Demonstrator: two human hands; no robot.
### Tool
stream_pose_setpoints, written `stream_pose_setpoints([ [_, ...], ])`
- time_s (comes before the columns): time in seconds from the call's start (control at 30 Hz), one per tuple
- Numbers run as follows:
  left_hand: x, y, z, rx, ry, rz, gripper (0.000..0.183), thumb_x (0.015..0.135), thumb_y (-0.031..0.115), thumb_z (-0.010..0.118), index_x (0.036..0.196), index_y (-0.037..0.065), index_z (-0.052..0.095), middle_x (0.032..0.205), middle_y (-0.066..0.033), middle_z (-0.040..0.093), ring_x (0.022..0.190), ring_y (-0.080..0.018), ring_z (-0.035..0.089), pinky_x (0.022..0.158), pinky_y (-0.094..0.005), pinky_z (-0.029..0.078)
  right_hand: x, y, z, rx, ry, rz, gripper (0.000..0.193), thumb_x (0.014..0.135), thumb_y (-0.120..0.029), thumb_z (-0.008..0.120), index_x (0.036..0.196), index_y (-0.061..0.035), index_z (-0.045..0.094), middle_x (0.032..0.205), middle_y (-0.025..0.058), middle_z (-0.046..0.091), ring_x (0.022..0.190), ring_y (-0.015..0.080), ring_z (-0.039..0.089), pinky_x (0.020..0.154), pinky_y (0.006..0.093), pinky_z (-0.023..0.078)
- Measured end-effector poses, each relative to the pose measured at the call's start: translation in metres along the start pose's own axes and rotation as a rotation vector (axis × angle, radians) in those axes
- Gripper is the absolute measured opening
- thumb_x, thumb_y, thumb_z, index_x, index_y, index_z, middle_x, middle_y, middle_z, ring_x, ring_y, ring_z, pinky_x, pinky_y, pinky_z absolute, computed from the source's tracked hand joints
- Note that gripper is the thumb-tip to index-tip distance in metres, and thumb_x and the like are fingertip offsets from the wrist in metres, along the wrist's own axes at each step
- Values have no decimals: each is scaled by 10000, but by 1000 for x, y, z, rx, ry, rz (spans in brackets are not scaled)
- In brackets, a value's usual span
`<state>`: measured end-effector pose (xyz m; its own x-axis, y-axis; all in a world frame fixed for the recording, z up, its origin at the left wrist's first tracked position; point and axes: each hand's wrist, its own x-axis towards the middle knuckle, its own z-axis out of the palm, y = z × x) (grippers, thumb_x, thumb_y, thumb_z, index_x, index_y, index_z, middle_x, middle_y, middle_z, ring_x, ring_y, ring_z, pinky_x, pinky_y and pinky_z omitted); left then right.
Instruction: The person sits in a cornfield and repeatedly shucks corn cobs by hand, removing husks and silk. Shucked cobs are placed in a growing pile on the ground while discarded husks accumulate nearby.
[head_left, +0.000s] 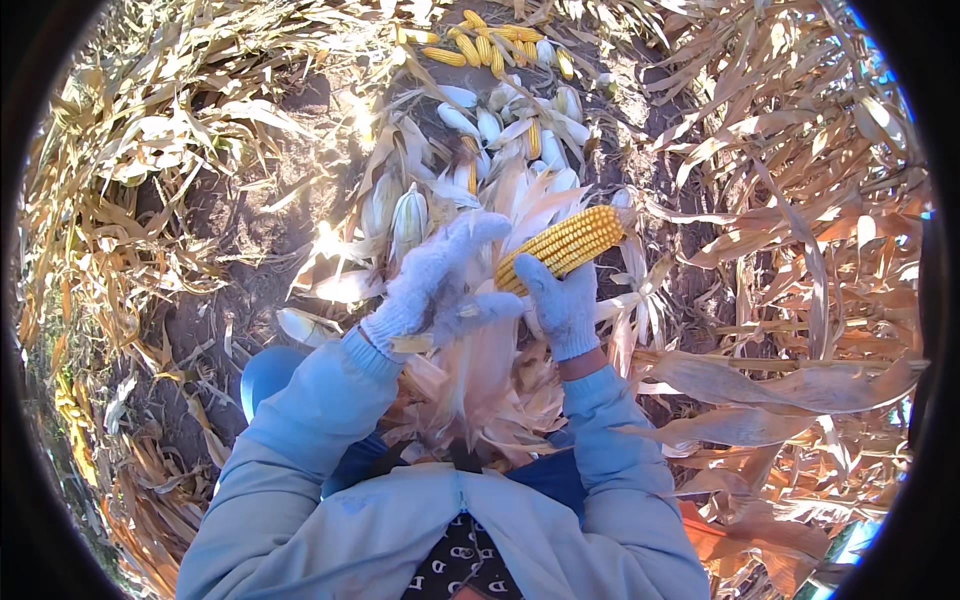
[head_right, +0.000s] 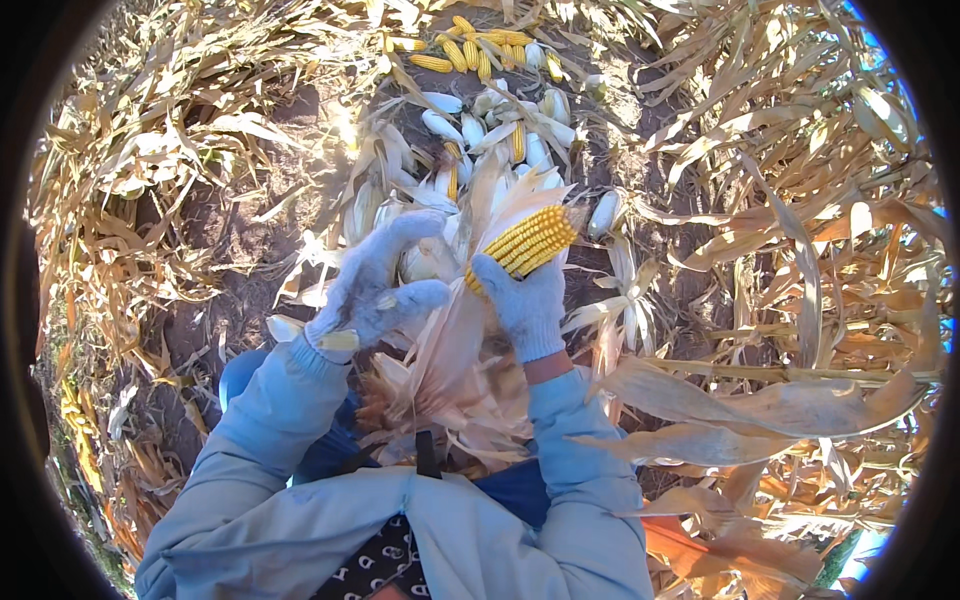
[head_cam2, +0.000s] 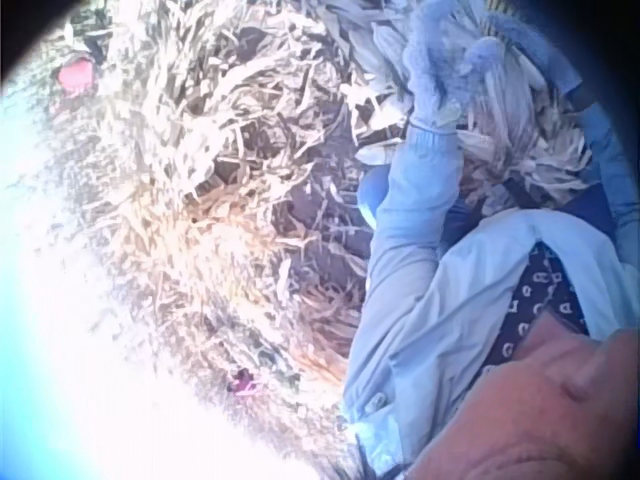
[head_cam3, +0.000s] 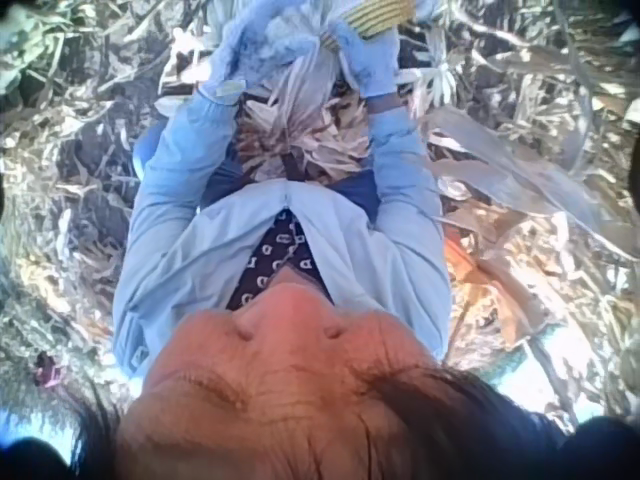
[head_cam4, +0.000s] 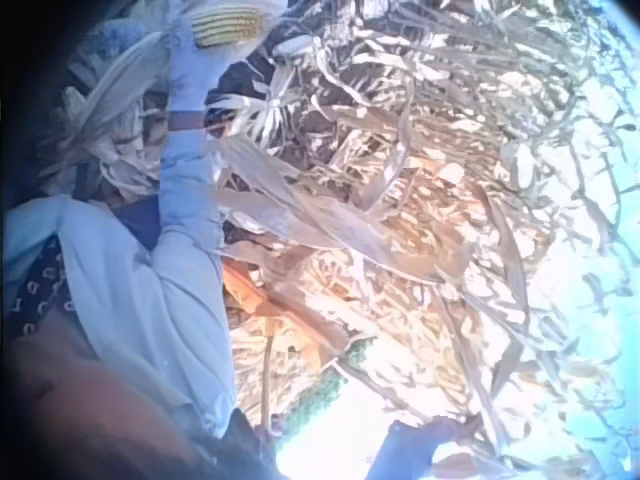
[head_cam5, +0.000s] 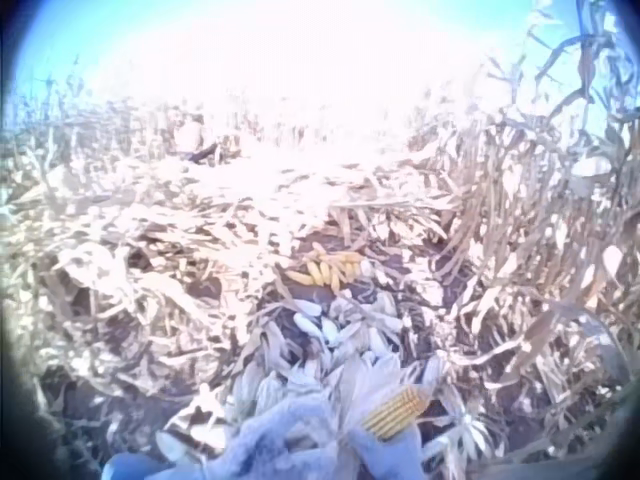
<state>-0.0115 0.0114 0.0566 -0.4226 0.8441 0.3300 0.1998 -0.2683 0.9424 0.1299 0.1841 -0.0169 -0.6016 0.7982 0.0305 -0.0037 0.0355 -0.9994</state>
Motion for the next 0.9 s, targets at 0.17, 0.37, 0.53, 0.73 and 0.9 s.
stream_pose_setpoints([
  [0.17, -4, -57, 2, 242, -158, 42, 660, 893, 237, 803, 1472, 95, 519, 1385, -130, 584, 1310, -289, 565, 1106, -401, 476, -16, -25, 29, 328, -149, -18, 399, 865, -75, 800, 1208, 17, 618, 1080, 91, 721, 984, 188, 714, 864, 332, 596],
  [0.37, -23, -89, -3, -964, 9, -694, 557, 1070, 325, 590, 1548, 70, 464, 1467, -132, 578, 1237, -231, 643, 976, -365, 598, -20, -27, 53, 176, -229, 42, 429, 864, -27, 768, 1253, 6, 588, 1121, 94, 694, 1005, 197, 705, 893, 348, 592],
  [0.53, -46, -103, -5, -1209, 159, -732, 554, 1079, 351, 567, 1530, 42, 479, 1384, -143, 637, 1168, -249, 689, 938, -362, 618, -15, -25, 75, 322, -294, 143, 432, 873, -43, 772, 1257, 19, 584, 1110, 96, 706, 983, 206, 717, 872, 352, 605],
  [0.73, -64, -102, -16, -781, 93, -510, 492, 1111, 301, 464, 1527, 38, 457, 1432, -147, 596, 1253, -252, 644, 1061, -381, 560, -7, -43, 101, -66, -436, 105, 455, 859, -112, 823, 1231, 14, 592, 1074, 85, 714, 930, 190, 722, 819, 338, 609],
  [0.9, -78, -145, -20, -1464, 210, -635, 452, 1118, 228, 444, 1537, 60, 422, 1508, -149, 531, 1376, -262, 541, 1184, -431, 455, -10, -33, 124, -490, -317, -120, 588, 761, -259, 910, 1213, -24, 617, 1012, 71, 746, 887, 169, 731, 798, 329, 600],
])
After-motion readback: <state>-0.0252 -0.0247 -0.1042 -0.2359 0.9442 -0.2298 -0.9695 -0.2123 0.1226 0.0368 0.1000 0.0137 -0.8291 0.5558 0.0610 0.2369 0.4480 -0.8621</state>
